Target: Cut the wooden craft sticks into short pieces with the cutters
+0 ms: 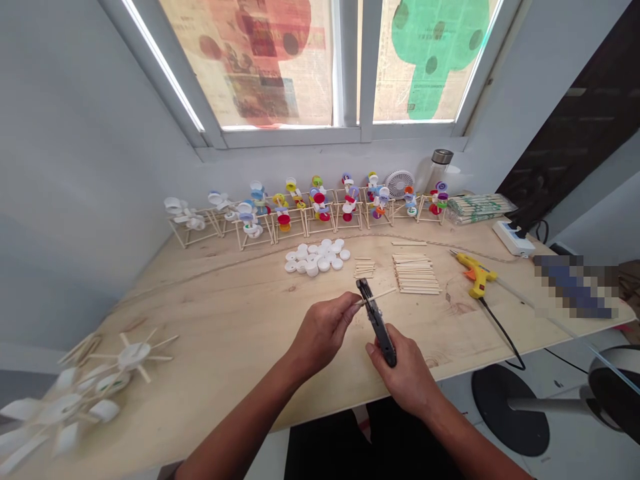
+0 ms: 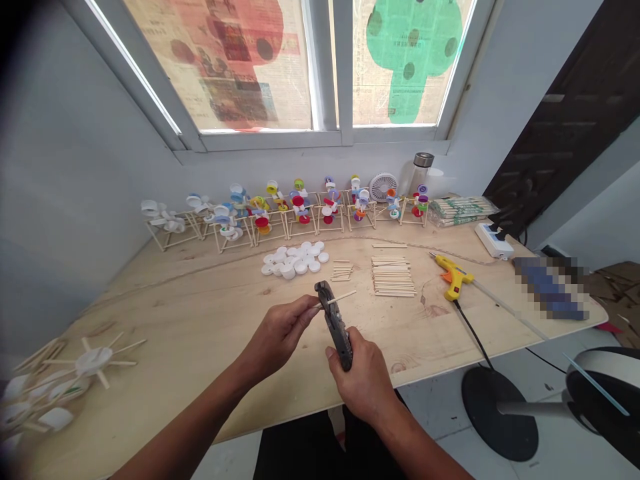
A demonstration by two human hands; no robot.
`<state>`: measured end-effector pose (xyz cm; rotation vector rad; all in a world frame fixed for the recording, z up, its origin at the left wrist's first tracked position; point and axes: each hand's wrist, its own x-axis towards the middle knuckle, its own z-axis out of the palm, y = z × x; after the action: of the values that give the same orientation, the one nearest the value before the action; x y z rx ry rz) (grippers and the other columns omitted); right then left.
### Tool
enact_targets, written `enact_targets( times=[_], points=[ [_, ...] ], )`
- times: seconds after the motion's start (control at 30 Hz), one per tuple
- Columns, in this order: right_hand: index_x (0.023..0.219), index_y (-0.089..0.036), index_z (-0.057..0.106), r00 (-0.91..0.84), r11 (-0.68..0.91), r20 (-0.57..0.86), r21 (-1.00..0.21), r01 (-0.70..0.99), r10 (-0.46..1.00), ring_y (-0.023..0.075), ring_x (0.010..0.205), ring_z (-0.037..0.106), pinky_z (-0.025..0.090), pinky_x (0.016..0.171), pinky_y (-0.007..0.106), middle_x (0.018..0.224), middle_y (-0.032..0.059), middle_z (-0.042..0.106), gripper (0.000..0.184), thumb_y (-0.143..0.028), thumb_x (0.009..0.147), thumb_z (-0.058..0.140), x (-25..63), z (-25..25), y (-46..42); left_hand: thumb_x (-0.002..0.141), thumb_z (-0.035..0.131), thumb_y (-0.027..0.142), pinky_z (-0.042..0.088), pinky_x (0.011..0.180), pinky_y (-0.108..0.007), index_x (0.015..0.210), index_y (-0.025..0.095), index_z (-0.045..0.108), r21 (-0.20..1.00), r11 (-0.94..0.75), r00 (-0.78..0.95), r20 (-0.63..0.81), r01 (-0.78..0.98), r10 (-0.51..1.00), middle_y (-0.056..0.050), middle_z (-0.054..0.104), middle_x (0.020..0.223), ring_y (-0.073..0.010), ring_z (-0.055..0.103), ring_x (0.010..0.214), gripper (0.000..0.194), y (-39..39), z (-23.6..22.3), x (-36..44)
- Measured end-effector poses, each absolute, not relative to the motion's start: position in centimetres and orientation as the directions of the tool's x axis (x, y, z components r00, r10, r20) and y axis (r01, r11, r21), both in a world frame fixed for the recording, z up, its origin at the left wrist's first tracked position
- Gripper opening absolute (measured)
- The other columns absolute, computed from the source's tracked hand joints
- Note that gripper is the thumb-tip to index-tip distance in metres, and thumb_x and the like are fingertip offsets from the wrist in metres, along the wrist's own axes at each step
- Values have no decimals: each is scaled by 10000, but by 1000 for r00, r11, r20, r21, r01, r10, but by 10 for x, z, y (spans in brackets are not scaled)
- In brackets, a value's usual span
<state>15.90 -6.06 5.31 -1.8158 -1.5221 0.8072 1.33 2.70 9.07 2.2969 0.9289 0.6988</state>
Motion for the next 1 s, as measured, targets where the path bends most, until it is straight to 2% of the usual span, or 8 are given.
enact_targets(
  times=[0.27,0.43,0.53,0.6,0.7,0.9,1.0],
  points=[
    [650,-202,464,182,-176,-98,-853,491,979,139,528,493,351,515,233,567,-22,520,186,-326,778,517,154,38,-51,895,333,309,367,551,-210,818,188,527,685,-552,580,228,475,782,6,540,648,-114,495,560,241,30,80,14],
    [762,-193,501,90,-194,-176,-941,278,980,115,483,482,377,499,226,567,-51,478,140,-328,795,516,162,40,-53,890,350,337,360,522,-205,863,180,542,762,-481,502,238,434,831,34,485,570,-99,452,502,248,32,69,10],
    [814,-182,502,124,-197,-178,-967,161,976,111,486,473,382,501,228,562,-52,467,174,-356,812,508,172,41,-59,874,396,327,389,555,-216,853,177,574,759,-467,469,242,454,849,4,556,651,-114,506,575,233,34,57,11],
    [836,-174,505,167,-205,-184,-972,116,969,114,495,473,380,508,232,548,-47,481,202,-375,815,512,179,42,-63,860,429,295,410,608,-233,844,182,606,727,-487,480,245,484,842,-26,601,760,-138,550,687,211,36,47,16],
    [846,-172,507,219,-218,-202,-975,50,955,118,505,469,371,525,239,531,-45,492,225,-394,816,523,189,42,-69,849,449,243,415,668,-263,859,195,640,639,-514,493,233,573,838,-39,601,804,-164,554,784,197,39,33,30],
    [863,-163,514,253,-228,-250,-967,-114,935,116,502,465,354,527,254,581,-37,496,265,-417,799,549,194,39,-71,824,504,203,397,688,-299,855,216,657,408,-594,552,230,693,801,-43,574,829,-177,511,789,156,53,16,60],
    [868,-162,516,248,-231,-264,-961,-155,932,117,504,469,354,524,254,584,-36,497,268,-416,796,557,196,38,-71,821,513,201,391,681,-303,859,221,652,346,-615,573,226,708,788,-42,564,829,-177,501,783,145,58,10,65]
  ],
)
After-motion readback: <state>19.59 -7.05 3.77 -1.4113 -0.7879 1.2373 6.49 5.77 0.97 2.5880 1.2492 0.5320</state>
